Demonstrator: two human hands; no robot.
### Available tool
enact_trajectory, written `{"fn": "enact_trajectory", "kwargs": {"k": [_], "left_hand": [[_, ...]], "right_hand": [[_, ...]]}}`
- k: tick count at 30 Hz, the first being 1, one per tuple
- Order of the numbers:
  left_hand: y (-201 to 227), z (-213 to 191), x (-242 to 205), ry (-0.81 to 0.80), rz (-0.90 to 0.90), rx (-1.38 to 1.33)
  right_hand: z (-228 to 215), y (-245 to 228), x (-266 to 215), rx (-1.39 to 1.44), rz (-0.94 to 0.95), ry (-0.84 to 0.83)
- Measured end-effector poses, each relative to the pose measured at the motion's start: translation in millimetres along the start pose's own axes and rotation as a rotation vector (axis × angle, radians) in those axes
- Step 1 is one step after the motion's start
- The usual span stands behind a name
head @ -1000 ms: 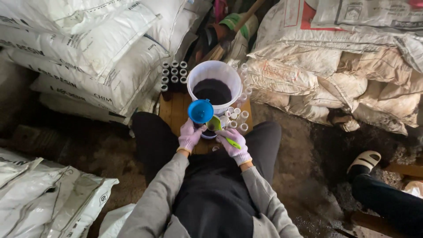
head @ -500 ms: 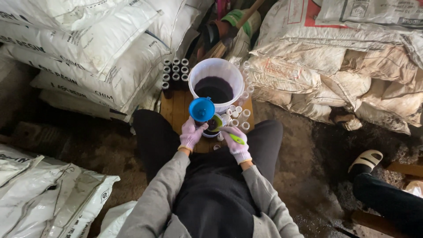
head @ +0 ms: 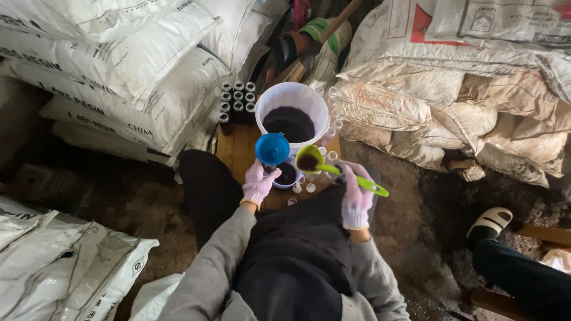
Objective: The person pours a dark liquid from a white bucket into small clear bottles using a green ladle and a blue funnel. The person places filled bottles on a wooden board and caps them.
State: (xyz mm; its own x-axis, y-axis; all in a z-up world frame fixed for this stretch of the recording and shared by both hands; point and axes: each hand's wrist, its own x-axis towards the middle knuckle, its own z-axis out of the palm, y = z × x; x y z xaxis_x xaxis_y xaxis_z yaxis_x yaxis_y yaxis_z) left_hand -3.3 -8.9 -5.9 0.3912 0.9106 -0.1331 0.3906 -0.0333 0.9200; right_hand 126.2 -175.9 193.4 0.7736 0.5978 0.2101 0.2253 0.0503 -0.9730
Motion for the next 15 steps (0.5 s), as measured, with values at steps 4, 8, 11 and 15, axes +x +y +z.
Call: {"fn": "enact_trajectory", "kwargs": {"k": [4,8,11,15], "left_hand": [[2.9,-1.4,-2.4,0.009,0.032,-0.031],[0.5,-1.3,1.6,0.007,-0.004,-0.022],[3.9,-0.6,1.7,0.011,-0.013,0.003],[-2.7,0.5,2.6,0.005,-0.005,-0.024]], "right_hand": [[-10.9,-16.9,6.5,0.015,-0.101,-0.033],[-13.2,-8.2,14.2,-0.018,-0.32,-0.149],[-4.8,-5.9,20.4,-0.008,-0.508,-0.216],[-2.6,-26.5,30.0,-0.034,-0.627,-0.283]]}}
